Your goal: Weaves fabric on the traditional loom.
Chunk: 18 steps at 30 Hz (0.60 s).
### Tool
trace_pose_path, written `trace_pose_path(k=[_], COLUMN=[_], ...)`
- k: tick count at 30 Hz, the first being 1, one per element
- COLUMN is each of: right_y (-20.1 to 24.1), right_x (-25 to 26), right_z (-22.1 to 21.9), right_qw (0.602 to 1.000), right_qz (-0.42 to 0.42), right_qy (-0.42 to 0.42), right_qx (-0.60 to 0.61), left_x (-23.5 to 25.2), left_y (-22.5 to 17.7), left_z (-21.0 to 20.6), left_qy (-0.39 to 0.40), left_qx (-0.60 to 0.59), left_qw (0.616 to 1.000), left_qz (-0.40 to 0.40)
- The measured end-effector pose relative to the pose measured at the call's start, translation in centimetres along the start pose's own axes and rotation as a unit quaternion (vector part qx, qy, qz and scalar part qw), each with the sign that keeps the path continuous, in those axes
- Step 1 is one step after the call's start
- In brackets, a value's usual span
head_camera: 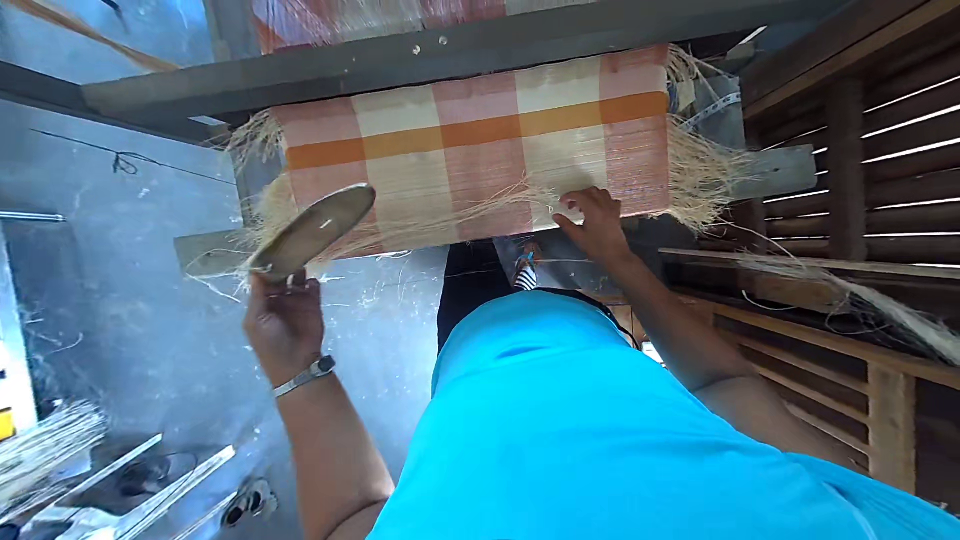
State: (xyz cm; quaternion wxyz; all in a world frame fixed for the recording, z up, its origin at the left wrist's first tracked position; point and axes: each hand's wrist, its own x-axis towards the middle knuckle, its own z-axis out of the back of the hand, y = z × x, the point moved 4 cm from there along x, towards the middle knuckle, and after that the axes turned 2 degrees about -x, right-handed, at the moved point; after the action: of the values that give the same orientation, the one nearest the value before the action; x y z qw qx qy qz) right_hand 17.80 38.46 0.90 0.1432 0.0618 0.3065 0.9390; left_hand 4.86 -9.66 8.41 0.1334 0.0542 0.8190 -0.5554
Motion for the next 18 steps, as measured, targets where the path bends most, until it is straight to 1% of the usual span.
trace_pose_path(k=[3, 5, 9, 11, 12, 14, 15, 16, 17, 18], right_y=[1.0, 1.5, 1.5, 1.0, 0.5, -0.8, -1.9, -3.2, -4.6, -6.2], right_x=[1.2, 2.2, 5.3, 6.9, 7.7, 8.8, 9.3, 9.8, 10.3, 10.8], right_z=[-1.5, -1.8, -0.2, 1.2, 1.8, 3.5, 4.7, 6.3, 8.5, 10.9], right_qw=[0.999, 0.999, 0.999, 0.998, 0.998, 0.998, 0.996, 0.994, 0.991, 0.981], right_qz=[-0.003, -0.014, -0.039, -0.044, -0.046, -0.060, -0.076, -0.097, -0.117, -0.138], right_qy=[0.008, 0.009, -0.035, -0.048, -0.035, 0.025, 0.032, 0.011, -0.039, -0.108], right_qx=[-0.037, -0.038, -0.003, 0.001, -0.002, 0.006, 0.020, 0.039, 0.058, 0.082], left_x=[0.3, 0.4, 0.9, 1.2, 1.4, 2.0, 2.4, 2.8, 3.3, 3.7], left_y=[3.3, 4.9, 6.4, 6.4, 6.2, 5.3, 4.7, 4.0, 3.2, 2.4], left_z=[-0.8, -0.8, -0.8, -1.1, -1.4, -1.7, -1.8, -1.8, -1.8, -1.8], left_qy=[-0.021, -0.042, -0.068, -0.070, -0.069, -0.066, -0.064, -0.063, -0.063, -0.064], left_qx=[-0.032, -0.042, -0.072, -0.078, -0.074, -0.056, -0.042, -0.026, -0.005, 0.013], left_qw=[0.998, 0.996, 0.991, 0.990, 0.991, 0.995, 0.996, 0.998, 0.998, 0.997], left_qz=[0.045, 0.070, 0.095, 0.094, 0.086, 0.056, 0.034, 0.011, -0.010, -0.029])
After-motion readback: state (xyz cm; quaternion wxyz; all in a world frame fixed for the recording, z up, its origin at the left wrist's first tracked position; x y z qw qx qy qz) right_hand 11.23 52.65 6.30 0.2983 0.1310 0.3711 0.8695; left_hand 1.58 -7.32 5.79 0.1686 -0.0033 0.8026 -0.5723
